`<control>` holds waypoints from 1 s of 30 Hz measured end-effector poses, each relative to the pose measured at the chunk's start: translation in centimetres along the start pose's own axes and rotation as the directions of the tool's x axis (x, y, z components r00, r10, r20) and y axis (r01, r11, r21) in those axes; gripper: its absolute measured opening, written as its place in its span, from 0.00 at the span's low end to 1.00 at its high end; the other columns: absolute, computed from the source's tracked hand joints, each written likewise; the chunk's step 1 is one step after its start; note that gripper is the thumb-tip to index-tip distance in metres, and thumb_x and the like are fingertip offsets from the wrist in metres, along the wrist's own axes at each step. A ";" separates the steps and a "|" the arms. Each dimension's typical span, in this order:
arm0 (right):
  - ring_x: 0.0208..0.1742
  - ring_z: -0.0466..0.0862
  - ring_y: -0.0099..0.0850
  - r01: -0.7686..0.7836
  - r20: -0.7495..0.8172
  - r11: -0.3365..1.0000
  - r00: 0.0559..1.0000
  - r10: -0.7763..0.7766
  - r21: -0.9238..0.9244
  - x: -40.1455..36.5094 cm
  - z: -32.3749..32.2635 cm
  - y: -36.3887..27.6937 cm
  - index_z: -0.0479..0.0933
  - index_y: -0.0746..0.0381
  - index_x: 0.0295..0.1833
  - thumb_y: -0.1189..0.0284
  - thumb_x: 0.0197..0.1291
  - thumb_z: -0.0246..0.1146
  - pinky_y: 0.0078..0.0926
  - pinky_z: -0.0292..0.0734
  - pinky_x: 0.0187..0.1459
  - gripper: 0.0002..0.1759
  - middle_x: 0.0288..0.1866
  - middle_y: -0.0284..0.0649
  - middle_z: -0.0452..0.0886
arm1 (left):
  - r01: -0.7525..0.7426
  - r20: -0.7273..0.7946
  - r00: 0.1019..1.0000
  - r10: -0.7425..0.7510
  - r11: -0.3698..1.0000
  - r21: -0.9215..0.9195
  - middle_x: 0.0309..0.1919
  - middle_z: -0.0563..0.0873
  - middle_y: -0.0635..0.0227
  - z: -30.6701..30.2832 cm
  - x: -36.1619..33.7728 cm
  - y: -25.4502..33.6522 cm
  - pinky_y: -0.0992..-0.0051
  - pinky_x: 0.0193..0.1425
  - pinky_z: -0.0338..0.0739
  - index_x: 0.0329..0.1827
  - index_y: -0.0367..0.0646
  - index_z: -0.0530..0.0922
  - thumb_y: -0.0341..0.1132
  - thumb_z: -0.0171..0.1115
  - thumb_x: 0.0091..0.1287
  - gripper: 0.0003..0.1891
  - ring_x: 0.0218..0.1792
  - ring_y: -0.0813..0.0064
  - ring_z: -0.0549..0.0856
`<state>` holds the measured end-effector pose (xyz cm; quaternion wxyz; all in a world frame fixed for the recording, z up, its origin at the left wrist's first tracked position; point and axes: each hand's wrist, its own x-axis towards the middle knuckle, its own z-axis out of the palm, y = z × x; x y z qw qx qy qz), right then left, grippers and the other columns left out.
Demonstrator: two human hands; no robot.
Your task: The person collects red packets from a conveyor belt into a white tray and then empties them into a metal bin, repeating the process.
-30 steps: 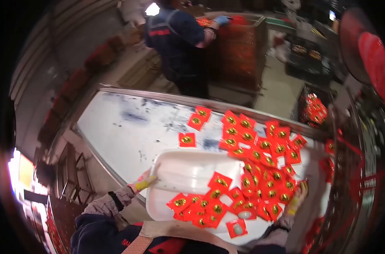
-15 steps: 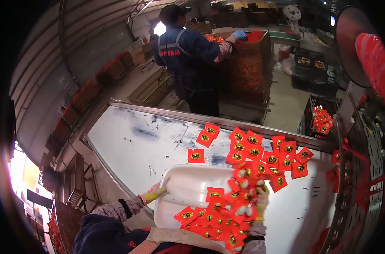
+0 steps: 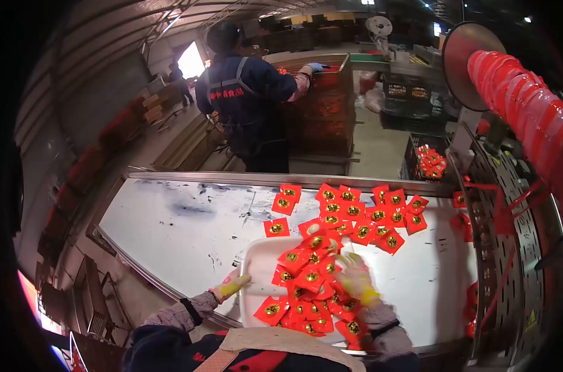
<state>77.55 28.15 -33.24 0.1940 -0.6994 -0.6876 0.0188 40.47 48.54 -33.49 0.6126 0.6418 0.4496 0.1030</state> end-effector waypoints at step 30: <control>0.54 0.77 0.54 -0.654 -0.095 0.722 0.723 0.684 0.226 -13.2 -0.9 -2.6 0.62 0.64 0.68 0.60 0.54 0.66 0.44 0.72 0.57 0.39 0.55 0.55 0.76 | -0.079 0.005 0.997 0.080 0.993 -0.091 0.35 0.82 0.73 0.3 7.6 -11.2 0.75 0.43 0.75 0.56 0.37 0.77 0.40 0.61 0.65 0.20 0.37 0.80 0.78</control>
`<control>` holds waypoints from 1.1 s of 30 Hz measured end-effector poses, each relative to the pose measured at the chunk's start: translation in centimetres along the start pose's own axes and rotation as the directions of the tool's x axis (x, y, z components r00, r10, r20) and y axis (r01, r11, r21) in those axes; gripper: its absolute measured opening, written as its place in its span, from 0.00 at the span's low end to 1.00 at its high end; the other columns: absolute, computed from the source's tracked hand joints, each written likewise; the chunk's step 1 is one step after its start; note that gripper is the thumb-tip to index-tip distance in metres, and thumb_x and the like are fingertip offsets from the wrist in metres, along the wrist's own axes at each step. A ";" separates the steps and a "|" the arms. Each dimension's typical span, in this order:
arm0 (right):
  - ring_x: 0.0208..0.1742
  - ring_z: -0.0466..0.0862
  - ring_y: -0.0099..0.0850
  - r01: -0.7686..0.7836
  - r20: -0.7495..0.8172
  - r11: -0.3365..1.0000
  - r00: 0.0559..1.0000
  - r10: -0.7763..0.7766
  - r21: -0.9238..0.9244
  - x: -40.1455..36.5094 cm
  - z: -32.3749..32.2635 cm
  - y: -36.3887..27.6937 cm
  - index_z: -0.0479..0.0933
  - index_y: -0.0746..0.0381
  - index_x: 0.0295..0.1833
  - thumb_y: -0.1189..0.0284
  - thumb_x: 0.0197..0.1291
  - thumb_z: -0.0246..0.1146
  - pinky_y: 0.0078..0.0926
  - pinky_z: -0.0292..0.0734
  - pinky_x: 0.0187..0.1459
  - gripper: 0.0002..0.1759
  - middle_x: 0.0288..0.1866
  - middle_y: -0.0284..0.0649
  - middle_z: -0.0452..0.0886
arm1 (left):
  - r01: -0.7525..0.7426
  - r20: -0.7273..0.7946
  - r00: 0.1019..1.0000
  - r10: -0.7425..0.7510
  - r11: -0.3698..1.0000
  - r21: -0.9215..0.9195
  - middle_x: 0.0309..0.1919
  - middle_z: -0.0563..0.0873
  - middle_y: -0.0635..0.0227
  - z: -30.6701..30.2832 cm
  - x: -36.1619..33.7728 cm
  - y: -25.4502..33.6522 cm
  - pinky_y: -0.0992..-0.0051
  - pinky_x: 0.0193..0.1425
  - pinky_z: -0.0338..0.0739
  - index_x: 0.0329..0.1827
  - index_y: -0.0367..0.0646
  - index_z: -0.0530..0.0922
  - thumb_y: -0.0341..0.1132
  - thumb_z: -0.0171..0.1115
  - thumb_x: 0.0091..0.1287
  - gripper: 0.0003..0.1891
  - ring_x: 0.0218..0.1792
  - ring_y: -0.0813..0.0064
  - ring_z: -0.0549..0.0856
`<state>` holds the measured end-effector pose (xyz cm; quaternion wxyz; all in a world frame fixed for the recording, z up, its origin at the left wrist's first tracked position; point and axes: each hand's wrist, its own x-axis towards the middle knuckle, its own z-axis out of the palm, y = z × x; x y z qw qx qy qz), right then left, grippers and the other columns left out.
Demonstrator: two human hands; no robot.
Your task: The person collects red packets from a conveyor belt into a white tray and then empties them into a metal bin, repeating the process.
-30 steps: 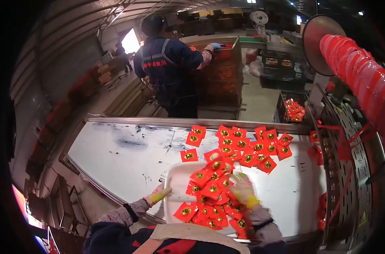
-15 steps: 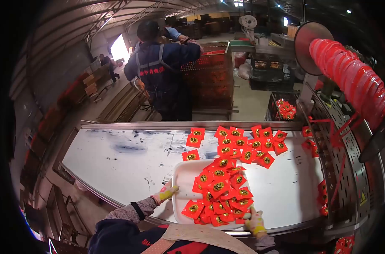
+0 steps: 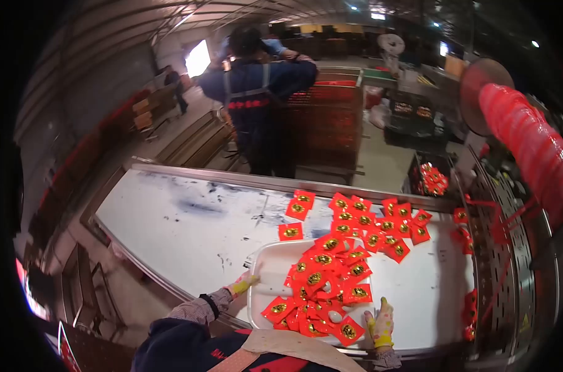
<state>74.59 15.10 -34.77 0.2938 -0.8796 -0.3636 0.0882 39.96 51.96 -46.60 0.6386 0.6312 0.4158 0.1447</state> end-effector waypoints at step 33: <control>0.65 0.71 0.47 -0.208 -0.136 0.912 0.953 0.270 0.353 -9.4 5.1 -8.1 0.61 0.66 0.69 0.56 0.59 0.64 0.38 0.66 0.65 0.38 0.62 0.53 0.68 | 0.050 0.298 0.950 -0.093 0.988 0.148 0.40 0.84 0.71 -3.2 6.5 2.9 0.79 0.43 0.78 0.55 0.38 0.77 0.39 0.63 0.67 0.18 0.39 0.81 0.81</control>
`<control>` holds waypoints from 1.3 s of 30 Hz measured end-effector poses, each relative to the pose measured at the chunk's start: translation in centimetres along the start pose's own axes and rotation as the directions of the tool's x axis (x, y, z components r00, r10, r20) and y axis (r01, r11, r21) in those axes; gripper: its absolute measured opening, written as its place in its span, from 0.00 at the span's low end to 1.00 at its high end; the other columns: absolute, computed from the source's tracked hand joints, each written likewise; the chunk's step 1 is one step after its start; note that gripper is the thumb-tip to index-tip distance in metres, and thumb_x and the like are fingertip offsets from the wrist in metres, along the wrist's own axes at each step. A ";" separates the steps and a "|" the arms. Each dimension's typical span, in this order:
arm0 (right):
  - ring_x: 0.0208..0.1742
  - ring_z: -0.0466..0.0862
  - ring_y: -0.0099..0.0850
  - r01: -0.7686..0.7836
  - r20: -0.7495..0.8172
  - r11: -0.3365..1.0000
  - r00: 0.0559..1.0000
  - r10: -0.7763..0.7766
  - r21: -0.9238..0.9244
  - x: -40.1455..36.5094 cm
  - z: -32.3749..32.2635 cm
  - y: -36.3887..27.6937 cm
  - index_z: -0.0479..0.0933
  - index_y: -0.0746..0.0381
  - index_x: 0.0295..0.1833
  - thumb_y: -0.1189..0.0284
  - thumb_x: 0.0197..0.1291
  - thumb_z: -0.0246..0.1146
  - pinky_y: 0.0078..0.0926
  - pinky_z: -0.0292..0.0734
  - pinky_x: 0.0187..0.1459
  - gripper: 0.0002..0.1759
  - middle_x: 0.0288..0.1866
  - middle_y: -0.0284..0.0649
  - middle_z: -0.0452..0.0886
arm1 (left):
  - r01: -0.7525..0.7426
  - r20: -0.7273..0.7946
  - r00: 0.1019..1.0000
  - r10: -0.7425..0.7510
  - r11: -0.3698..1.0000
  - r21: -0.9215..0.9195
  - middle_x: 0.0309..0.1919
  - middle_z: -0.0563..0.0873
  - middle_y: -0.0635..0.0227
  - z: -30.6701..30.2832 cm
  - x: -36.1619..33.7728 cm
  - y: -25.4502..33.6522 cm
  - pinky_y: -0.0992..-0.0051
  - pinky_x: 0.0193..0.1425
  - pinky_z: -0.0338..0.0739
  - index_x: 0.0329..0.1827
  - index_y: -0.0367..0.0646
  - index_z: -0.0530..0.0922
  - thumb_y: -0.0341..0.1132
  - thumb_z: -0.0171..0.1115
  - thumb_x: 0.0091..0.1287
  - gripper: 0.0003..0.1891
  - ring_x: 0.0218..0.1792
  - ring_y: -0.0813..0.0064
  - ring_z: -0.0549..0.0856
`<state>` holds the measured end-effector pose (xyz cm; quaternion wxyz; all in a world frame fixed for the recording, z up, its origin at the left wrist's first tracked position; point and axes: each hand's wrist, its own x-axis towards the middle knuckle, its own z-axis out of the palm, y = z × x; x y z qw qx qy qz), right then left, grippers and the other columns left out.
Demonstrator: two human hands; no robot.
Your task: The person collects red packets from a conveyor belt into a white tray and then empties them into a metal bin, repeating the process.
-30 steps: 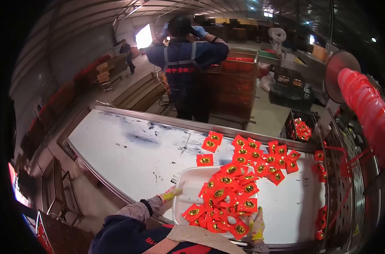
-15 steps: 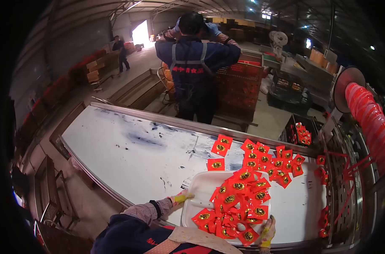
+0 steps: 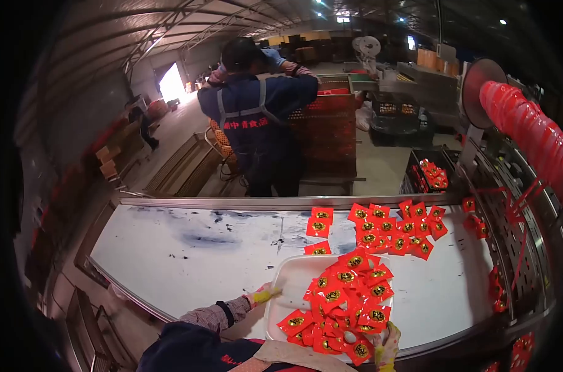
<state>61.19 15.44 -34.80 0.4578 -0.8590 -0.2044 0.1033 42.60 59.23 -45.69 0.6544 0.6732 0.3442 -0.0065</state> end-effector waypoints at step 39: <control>0.55 0.76 0.53 0.585 0.445 0.748 0.605 -0.660 0.314 1.0 1.8 -15.5 0.70 0.60 0.60 0.61 0.51 0.67 0.45 0.73 0.54 0.31 0.58 0.53 0.70 | 0.309 -0.526 0.796 -0.298 0.949 -0.070 0.41 0.85 0.65 -5.9 -19.3 1.6 0.73 0.44 0.80 0.53 0.36 0.77 0.38 0.68 0.62 0.20 0.41 0.74 0.83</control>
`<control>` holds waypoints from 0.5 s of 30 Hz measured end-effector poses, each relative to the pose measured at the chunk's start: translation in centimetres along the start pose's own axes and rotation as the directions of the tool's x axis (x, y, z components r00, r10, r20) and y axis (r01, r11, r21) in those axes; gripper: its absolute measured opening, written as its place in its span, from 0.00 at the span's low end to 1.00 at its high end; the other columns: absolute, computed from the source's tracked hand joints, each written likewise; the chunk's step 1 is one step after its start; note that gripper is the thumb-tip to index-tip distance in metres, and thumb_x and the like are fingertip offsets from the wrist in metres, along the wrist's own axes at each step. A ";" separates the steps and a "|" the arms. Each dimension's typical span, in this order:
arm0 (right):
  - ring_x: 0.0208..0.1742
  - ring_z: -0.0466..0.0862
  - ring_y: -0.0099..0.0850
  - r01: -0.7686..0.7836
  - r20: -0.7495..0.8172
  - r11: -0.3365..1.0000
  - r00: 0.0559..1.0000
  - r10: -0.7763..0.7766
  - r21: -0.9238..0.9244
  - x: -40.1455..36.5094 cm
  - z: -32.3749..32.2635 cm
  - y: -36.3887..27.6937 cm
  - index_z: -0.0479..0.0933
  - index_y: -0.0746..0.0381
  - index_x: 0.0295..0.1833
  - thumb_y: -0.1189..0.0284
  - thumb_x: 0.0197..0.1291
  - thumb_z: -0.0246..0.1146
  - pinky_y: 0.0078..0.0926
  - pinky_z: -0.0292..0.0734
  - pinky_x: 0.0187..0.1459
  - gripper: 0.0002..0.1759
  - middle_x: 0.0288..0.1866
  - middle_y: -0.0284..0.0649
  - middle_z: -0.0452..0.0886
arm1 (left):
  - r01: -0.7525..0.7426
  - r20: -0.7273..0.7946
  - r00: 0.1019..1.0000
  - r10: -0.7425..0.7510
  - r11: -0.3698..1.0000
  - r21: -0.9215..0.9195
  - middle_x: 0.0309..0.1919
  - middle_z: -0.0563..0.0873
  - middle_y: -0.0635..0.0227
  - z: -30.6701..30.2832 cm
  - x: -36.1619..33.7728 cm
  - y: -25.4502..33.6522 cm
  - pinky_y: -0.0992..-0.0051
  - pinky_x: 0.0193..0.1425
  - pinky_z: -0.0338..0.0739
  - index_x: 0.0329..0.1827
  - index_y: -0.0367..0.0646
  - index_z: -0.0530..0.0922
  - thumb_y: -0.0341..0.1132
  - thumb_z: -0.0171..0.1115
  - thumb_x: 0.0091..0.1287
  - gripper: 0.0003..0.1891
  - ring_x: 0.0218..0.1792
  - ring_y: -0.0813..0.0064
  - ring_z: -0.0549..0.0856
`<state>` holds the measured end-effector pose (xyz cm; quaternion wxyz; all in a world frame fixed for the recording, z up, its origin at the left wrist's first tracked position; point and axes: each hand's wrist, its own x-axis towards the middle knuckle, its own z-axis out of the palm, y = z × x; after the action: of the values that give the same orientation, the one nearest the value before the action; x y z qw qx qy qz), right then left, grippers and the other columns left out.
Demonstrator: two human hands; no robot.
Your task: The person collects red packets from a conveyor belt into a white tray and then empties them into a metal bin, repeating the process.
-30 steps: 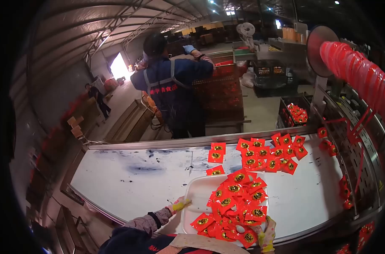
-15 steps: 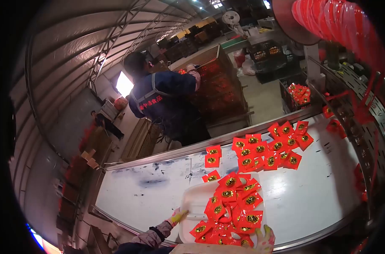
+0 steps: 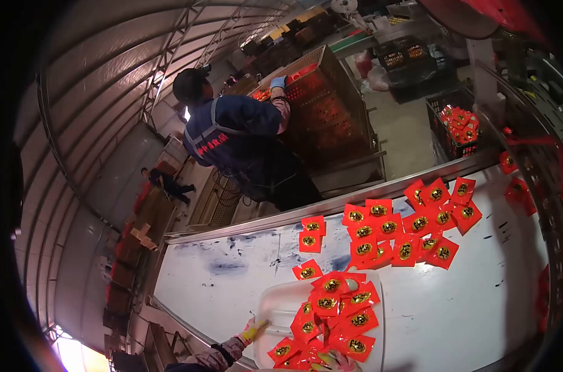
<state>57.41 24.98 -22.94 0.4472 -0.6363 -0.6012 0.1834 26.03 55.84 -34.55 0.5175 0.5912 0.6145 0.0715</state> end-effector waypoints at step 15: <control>0.51 0.77 0.49 0.026 0.048 0.999 0.999 -0.025 -0.024 -1.4 -1.0 2.3 0.74 0.59 0.54 0.65 0.53 0.67 0.44 0.75 0.51 0.23 0.52 0.48 0.76 | 0.049 -0.028 0.998 -0.048 0.999 0.010 0.36 0.84 0.69 1.5 -2.2 1.8 0.73 0.36 0.79 0.48 0.38 0.80 0.41 0.70 0.60 0.19 0.34 0.77 0.81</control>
<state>59.28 23.63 -24.63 0.4273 -0.6295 -0.6219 0.1854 27.76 53.77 -32.76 0.5074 0.5779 0.6361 0.0635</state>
